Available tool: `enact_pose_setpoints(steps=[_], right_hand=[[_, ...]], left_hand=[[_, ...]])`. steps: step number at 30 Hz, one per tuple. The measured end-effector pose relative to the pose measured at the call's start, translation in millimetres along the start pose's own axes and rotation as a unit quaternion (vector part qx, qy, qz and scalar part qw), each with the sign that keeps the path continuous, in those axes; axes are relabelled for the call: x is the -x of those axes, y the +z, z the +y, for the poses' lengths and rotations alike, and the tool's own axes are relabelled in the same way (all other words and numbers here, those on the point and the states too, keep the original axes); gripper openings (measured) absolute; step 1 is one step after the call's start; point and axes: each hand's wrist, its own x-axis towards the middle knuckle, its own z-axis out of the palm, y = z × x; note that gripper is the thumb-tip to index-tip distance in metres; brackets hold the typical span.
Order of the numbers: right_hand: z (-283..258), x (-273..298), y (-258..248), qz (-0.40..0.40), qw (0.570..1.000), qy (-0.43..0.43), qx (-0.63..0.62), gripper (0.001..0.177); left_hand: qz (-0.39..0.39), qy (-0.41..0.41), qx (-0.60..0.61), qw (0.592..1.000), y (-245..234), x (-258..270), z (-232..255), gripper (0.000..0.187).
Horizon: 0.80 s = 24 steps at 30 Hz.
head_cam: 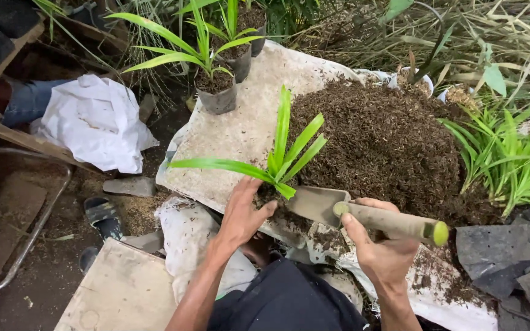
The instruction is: The person holds a small green plant in a black plastic pot and uses a trowel to scoop soil from a large pile onto a white sheet. They carefully fill the pot around the plant's base, patting the soil down with their hand and the trowel to secure the plant.
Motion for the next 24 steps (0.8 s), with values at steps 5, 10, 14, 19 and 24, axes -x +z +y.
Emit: enact_pose_setpoints(steps=[5, 10, 14, 19, 24], right_hand=[[1.3, -1.7, 8.6, -0.011, 0.999, -0.007, -0.049, 0.019], [5.3, -9.3, 6.6, 0.019, 0.997, -0.048, -0.051, 0.018], [1.7, -17.1, 20.9, -0.013, 0.996, -0.083, -0.022, 0.02], [6.3, -12.1, 15.0, 0.024, 0.998, -0.052, -0.021, 0.02], [7.3, 0.5, 6.1, 0.021, 0.998, -0.03, 0.049, 0.019]], left_hand=[[-0.013, -0.028, 0.04, 0.999, -1.2, 2.8, 2.6, 0.104], [0.042, 0.002, 0.028, 0.999, 7.9, -10.1, 2.1, 0.078], [0.124, 0.077, 0.022, 0.989, 21.2, -23.8, -4.1, 0.033], [0.122, 0.056, 0.078, 0.988, 17.3, -22.8, -8.8, 0.039], [0.146, 0.067, 0.053, 0.986, 30.4, -20.7, -20.7, 0.044]])
